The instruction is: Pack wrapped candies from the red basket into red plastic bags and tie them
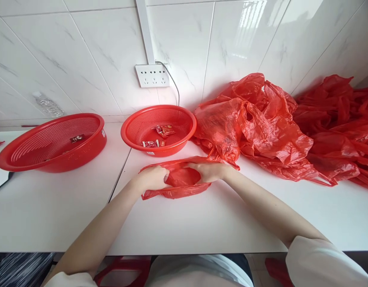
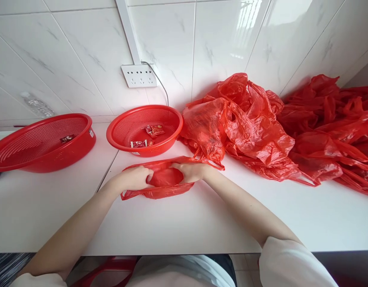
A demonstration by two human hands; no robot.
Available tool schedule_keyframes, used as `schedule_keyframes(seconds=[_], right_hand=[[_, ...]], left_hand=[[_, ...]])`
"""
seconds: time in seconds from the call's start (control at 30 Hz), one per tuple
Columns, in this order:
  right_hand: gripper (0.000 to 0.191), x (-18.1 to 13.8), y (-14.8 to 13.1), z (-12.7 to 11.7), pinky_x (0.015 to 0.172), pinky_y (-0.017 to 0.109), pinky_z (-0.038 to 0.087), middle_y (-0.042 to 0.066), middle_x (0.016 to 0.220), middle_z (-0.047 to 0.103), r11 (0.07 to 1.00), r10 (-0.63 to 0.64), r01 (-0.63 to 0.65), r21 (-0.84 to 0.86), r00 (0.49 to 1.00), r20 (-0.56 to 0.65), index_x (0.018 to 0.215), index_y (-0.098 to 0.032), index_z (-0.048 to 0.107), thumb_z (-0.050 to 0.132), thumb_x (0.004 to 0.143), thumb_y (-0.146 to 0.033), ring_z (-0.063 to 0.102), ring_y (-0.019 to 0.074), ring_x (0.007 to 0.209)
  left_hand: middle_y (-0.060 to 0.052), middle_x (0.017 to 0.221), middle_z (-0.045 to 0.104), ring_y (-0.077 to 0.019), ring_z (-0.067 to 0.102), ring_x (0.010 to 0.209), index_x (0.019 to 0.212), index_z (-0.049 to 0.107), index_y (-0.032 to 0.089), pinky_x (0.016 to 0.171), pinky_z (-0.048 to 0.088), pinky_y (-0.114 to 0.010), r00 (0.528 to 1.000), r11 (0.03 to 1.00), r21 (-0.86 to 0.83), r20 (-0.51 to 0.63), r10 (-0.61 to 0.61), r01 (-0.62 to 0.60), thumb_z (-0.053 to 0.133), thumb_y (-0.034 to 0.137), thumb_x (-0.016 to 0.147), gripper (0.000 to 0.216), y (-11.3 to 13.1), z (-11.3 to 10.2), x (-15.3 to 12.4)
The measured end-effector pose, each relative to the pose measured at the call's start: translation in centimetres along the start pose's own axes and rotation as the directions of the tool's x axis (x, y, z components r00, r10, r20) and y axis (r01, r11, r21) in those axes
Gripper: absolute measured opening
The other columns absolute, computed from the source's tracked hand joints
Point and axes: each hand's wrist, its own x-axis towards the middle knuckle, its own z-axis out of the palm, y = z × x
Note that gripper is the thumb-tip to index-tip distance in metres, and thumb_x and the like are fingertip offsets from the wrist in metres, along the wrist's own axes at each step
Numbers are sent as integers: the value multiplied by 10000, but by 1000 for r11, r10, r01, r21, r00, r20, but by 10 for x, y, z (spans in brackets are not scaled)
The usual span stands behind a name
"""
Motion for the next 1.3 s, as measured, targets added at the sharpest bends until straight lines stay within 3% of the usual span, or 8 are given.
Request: schedule_keyframes(seconds=[0.2, 0.43, 0.6, 0.73, 0.8, 0.87, 1.0, 1.3], right_hand=[[1046, 1, 23, 1, 1109, 401, 362, 76, 1555, 326, 991, 73, -89, 97, 984, 164, 1543, -291, 209, 766, 666, -413, 378, 316, 1383], [719, -4, -12, -14, 1076, 373, 386, 101, 1415, 522, 993, -18, 11, 116, 998, 61, 1416, -188, 487, 662, 788, -489, 492, 290, 1290], [499, 0, -40, -27, 849, 362, 508, 114, 1188, 671, 994, 66, -79, 70, 982, 177, 1278, -210, 618, 626, 821, -413, 640, 301, 1067], [479, 2, -52, -50, 854, 331, 509, 119, 1208, 662, 988, 20, -35, 151, 995, 101, 1297, -173, 586, 584, 871, -392, 648, 262, 1058], [470, -1, -55, -60, 872, 320, 507, 114, 1246, 645, 983, -1, -4, 182, 1000, 28, 1306, -174, 571, 574, 887, -387, 640, 247, 1081], [451, -5, -56, -66, 890, 313, 504, 97, 1271, 633, 980, -14, 21, 198, 999, -36, 1301, -195, 569, 576, 891, -383, 631, 236, 1101], [413, -14, -55, -70, 871, 301, 515, 82, 1229, 654, 972, -27, 42, 232, 997, -66, 1275, -208, 581, 570, 900, -380, 646, 214, 1061], [375, -28, -35, -73, 816, 304, 537, 78, 1167, 683, 971, 37, -12, 237, 994, -101, 1243, -214, 588, 556, 906, -375, 660, 219, 1037]], left_hand=[[-53, 902, 692, -221, 635, 684, 1080, 543, 219, 552, 435, -285, 999, 997, -64, 14, -39, 40, 742, 515, 584, 611, -7, 4, -4], [-132, 1464, 447, -333, 446, 1316, 1387, 454, 218, 1003, 409, -432, 954, 992, 34, -271, 126, -121, 649, 483, 731, 734, -3, 22, -14], [-89, 1349, 587, -331, 537, 1236, 1231, 634, 250, 991, 436, -412, 944, 962, -153, -280, 176, -225, 686, 518, 710, 588, 1, 22, -11], [-86, 725, 722, -211, 673, 655, 606, 663, 183, 612, 510, -294, 861, 782, -576, -498, -104, -239, 501, 630, 831, 526, -13, -1, -5], [-105, 506, 627, -176, 589, 462, 435, 529, 181, 458, 438, -259, 800, 686, -719, -474, -367, -111, 461, 698, 813, 644, -32, -11, 2], [-131, 491, 618, -156, 523, 383, 441, 514, 183, 373, 367, -243, 809, 525, -850, -279, -518, 43, 436, 773, 766, 678, -53, -16, 10], [-137, 534, 640, -151, 496, 359, 678, 603, 159, 332, 344, -221, 840, 185, -976, -6, -543, 112, 446, 752, 757, 619, -79, -14, 21], [-56, 701, 683, -160, 657, 578, 887, 604, 131, 538, 564, -232, 868, -203, -942, -146, -474, -269, 547, 171, 696, 203, -81, -3, 21]])
